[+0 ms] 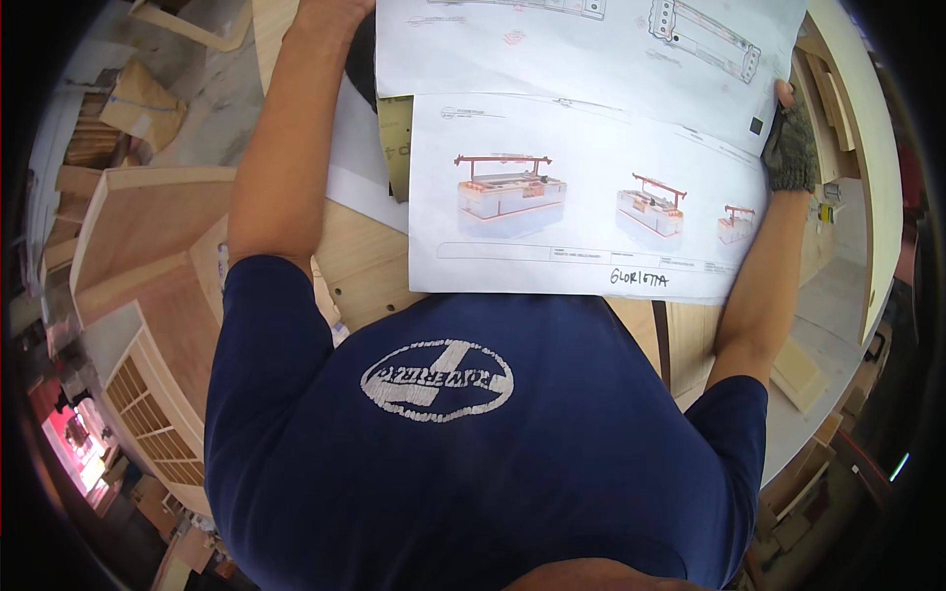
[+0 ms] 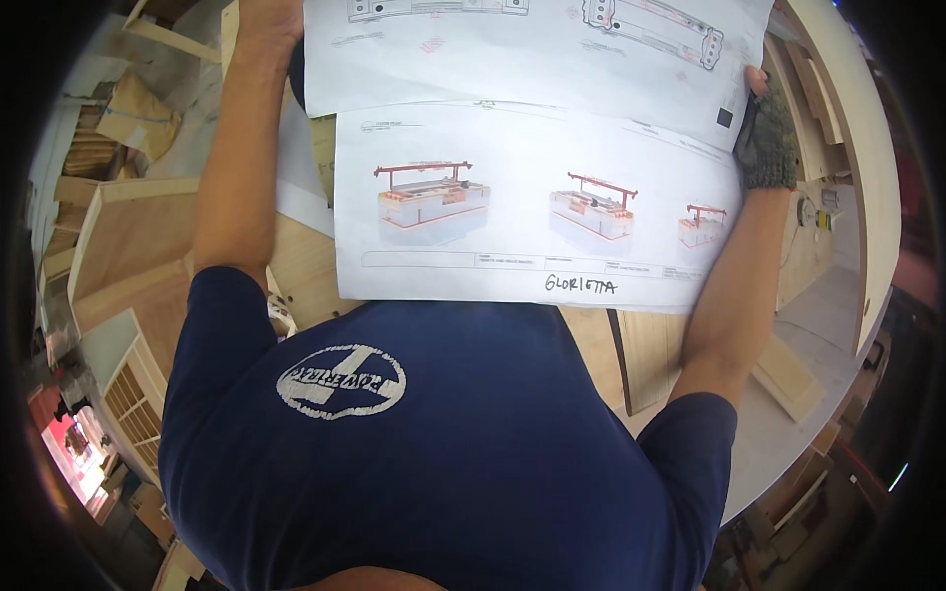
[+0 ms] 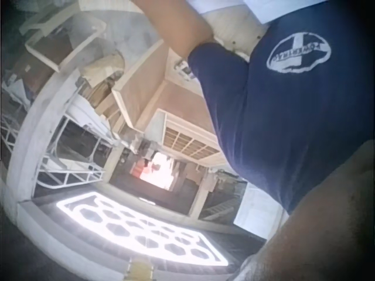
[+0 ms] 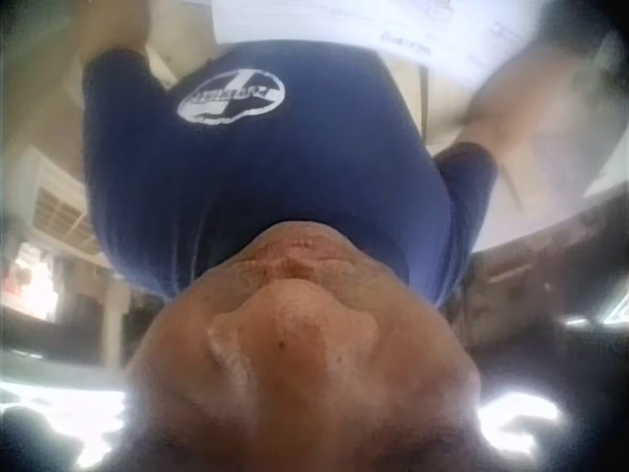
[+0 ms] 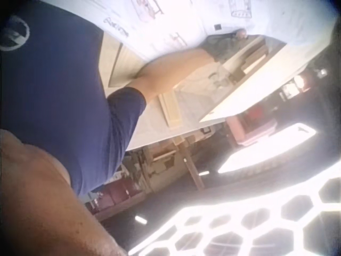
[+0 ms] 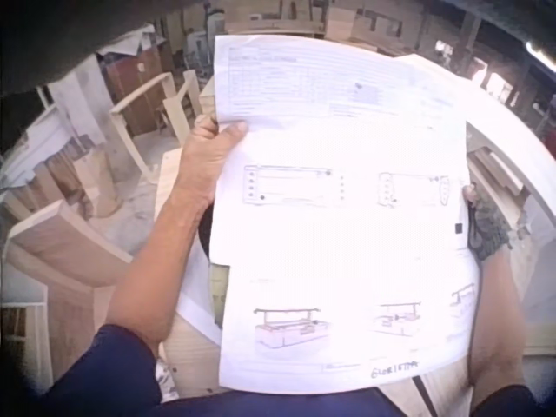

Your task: The recorder is reading and examining blueprints for a woodworking project.

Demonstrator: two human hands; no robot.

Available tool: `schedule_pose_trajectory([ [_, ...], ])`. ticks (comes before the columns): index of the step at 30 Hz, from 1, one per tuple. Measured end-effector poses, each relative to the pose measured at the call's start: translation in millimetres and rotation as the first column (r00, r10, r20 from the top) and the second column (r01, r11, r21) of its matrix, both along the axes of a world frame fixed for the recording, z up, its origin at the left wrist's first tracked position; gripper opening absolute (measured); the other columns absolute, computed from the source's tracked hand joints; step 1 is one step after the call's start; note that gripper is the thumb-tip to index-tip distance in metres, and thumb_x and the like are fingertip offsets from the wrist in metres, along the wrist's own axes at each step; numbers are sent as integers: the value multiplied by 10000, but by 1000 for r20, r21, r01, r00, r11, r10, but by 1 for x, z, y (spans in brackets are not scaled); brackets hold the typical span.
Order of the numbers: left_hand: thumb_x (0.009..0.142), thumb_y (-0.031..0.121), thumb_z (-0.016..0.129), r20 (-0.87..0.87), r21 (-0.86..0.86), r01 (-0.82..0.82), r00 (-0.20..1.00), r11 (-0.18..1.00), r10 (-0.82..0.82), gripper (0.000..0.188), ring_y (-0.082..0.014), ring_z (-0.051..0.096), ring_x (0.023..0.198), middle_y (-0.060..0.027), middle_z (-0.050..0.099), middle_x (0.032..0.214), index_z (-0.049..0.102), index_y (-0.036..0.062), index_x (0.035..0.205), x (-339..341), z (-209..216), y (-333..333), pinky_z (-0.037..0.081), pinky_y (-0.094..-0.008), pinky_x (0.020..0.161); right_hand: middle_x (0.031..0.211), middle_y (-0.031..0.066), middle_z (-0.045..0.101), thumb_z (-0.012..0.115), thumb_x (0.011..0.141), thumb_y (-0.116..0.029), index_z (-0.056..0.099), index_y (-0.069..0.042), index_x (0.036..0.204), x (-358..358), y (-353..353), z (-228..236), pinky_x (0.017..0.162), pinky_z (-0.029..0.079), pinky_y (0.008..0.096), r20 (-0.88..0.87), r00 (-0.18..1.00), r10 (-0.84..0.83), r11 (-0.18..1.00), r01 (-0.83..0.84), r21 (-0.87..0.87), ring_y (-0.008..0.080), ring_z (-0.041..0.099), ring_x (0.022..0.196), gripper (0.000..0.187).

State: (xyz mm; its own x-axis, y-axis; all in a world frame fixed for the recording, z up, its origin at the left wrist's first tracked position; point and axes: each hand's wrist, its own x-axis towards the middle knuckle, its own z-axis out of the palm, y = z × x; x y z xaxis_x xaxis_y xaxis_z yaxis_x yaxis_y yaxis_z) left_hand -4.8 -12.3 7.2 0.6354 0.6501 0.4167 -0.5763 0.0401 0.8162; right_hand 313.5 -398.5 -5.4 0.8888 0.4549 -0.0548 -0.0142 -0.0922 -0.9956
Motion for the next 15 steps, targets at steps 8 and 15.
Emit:
schedule_pose_trajectory([
  [8, 903, 33, 639, 51, -66, 46, 998, 997, -43, 155, -151, 668, 792, -100, 699, 970, 644, 13, 1057, 2, -1, -2, 569, -286, 701, 1058, 83, 636, 725, 826, -284, 600, -5, 1171, 3, -2, 1, 804, 522, 255, -2, 1000, -10, 1000, 10, -1, 162, 611, 922, 462],
  [15, 901, 39, 644, 6, -83, 17, 1000, 996, -17, 162, -155, 669, 797, -103, 694, 980, 630, 19, 1062, 0, 2, -3, 571, -288, 702, 1077, 89, 636, 739, 819, -274, 589, 1, 1183, -4, -1, 7, 808, 535, 261, 28, 1000, -11, 1000, 11, 10, 170, 616, 938, 480],
])
